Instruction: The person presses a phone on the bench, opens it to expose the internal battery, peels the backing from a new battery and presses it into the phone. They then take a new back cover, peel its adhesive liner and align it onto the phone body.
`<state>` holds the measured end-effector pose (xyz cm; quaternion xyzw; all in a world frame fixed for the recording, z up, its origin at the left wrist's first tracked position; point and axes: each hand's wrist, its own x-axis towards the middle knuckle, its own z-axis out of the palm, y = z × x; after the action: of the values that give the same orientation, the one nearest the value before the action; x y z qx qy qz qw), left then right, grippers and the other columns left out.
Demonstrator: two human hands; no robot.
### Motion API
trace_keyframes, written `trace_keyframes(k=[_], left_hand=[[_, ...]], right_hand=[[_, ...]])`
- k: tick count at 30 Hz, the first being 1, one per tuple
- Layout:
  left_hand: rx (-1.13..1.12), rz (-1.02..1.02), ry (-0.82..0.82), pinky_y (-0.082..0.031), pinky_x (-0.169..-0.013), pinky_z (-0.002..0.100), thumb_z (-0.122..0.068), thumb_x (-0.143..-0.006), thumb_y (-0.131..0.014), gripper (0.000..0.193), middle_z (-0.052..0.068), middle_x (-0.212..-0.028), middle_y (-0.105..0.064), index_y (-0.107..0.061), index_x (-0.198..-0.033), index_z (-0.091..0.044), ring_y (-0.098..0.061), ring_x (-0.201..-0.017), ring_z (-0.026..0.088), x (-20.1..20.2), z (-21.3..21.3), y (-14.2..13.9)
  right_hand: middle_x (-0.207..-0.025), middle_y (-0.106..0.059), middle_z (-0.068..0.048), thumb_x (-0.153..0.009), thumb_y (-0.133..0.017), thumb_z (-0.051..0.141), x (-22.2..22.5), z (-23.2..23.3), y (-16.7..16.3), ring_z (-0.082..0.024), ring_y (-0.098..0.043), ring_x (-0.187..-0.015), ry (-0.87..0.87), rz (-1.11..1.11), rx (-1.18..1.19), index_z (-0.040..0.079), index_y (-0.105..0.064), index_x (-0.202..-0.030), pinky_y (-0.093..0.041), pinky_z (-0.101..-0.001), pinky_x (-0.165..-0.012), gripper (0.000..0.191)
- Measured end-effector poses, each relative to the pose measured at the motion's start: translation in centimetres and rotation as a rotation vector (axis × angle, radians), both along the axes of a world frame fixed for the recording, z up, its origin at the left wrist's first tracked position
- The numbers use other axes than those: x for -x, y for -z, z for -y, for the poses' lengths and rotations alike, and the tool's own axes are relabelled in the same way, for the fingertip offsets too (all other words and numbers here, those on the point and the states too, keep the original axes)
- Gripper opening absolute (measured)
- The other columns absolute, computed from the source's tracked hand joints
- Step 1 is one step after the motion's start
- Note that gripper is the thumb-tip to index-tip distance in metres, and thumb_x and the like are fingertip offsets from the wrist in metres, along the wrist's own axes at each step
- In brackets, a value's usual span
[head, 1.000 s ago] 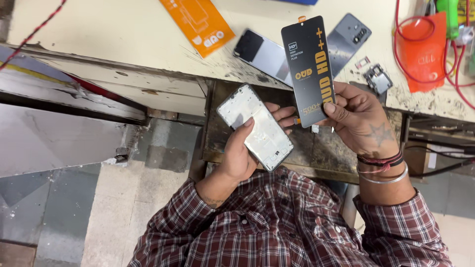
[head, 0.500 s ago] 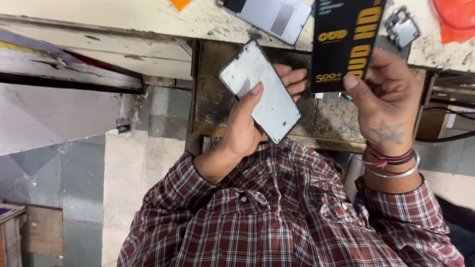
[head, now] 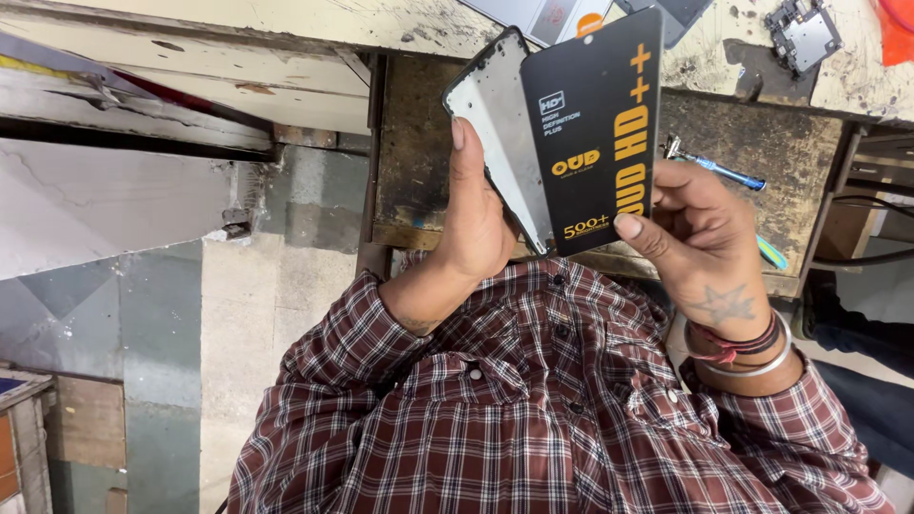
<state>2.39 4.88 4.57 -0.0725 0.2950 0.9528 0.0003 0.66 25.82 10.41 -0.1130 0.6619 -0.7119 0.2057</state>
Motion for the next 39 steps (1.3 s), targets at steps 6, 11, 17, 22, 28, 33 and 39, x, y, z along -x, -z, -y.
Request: trace_keyframes(k=[6, 11, 17, 22, 28, 33, 39], left_hand=[[-0.018, -0.019, 0.0, -0.042, -0.126, 0.042, -0.068, -0.109, -0.034, 0.084, 0.013, -0.158, -0.049, -0.033, -0.164, -0.004, -0.049, -0.147, 0.023, 0.0, -0.1, 0.4], [-0.018, -0.027, -0.017, -0.041, -0.126, 0.041, -0.067, -0.11, -0.034, 0.083, 0.012, -0.159, -0.048, -0.033, -0.164, -0.004, -0.048, -0.147, 0.022, -0.1, -0.3, 0.6], [0.0, -0.062, 0.027, -0.044, -0.124, 0.041, -0.068, -0.11, -0.032, 0.083, 0.012, -0.154, -0.051, -0.034, -0.163, -0.004, -0.05, -0.145, 0.021, -0.2, -0.2, 0.7], [-0.012, -0.042, 0.016, -0.044, -0.124, 0.041, -0.067, -0.11, -0.031, 0.083, 0.012, -0.153, -0.051, -0.034, -0.163, -0.003, -0.051, -0.143, 0.021, -0.2, -0.4, 0.8], [-0.036, -0.123, 0.143, -0.054, -0.113, 0.041, -0.074, -0.108, -0.025, 0.091, 0.018, -0.148, -0.053, -0.034, -0.159, 0.001, -0.06, -0.132, 0.026, -0.1, -0.6, 0.2], [-0.058, -0.214, 0.251, -0.056, -0.111, 0.045, -0.079, -0.101, -0.022, 0.099, 0.021, -0.154, -0.049, -0.029, -0.161, -0.001, -0.059, -0.134, 0.03, 0.1, -0.5, -0.5], [-0.105, -0.263, 0.258, -0.053, -0.115, 0.048, -0.083, -0.1, -0.026, 0.104, 0.024, -0.15, -0.051, -0.031, -0.161, 0.002, -0.054, -0.136, 0.031, 0.1, -0.9, -0.5]], right_hand=[[-0.128, -0.07, -0.012, -0.101, -0.065, -0.008, -0.2, 0.4, 0.3, -0.014, -0.068, -0.119, -0.013, -0.014, -0.031, -0.005, -0.055, -0.14, -0.056, -0.0278, -0.103, 0.041], [-0.127, -0.07, -0.012, -0.101, -0.065, -0.007, -0.4, 0.4, 0.3, -0.013, -0.068, -0.117, -0.017, 0.01, -0.07, -0.005, -0.056, -0.139, -0.056, -0.027, -0.102, 0.039], [-0.125, -0.07, -0.011, -0.1, -0.066, -0.005, -0.3, 0.6, 0.2, -0.011, -0.067, -0.112, -0.025, 0.004, -0.096, -0.005, -0.055, -0.138, -0.056, -0.0249, -0.094, 0.039], [-0.125, -0.07, -0.011, -0.1, -0.066, -0.004, -0.5, 0.6, -0.1, -0.011, -0.068, -0.111, -0.012, -0.026, -0.153, -0.004, -0.056, -0.137, -0.057, -0.0251, -0.093, 0.038], [-0.124, -0.07, -0.01, -0.1, -0.066, -0.005, -0.7, 0.5, 0.7, -0.012, -0.068, -0.111, -0.031, 0.015, -0.088, -0.004, -0.056, -0.137, -0.057, -0.0269, -0.095, 0.039], [-0.119, -0.072, -0.01, -0.099, -0.067, -0.006, -0.6, 0.4, 1.5, -0.013, -0.069, -0.109, -0.029, 0.023, -0.068, -0.005, -0.057, -0.136, -0.057, -0.0289, -0.097, 0.039], [-0.117, -0.073, -0.009, -0.095, -0.069, -0.005, -0.4, 0.7, 1.2, -0.013, -0.07, -0.108, -0.035, 0.021, -0.123, -0.004, -0.057, -0.138, -0.058, -0.0293, -0.097, 0.045]])
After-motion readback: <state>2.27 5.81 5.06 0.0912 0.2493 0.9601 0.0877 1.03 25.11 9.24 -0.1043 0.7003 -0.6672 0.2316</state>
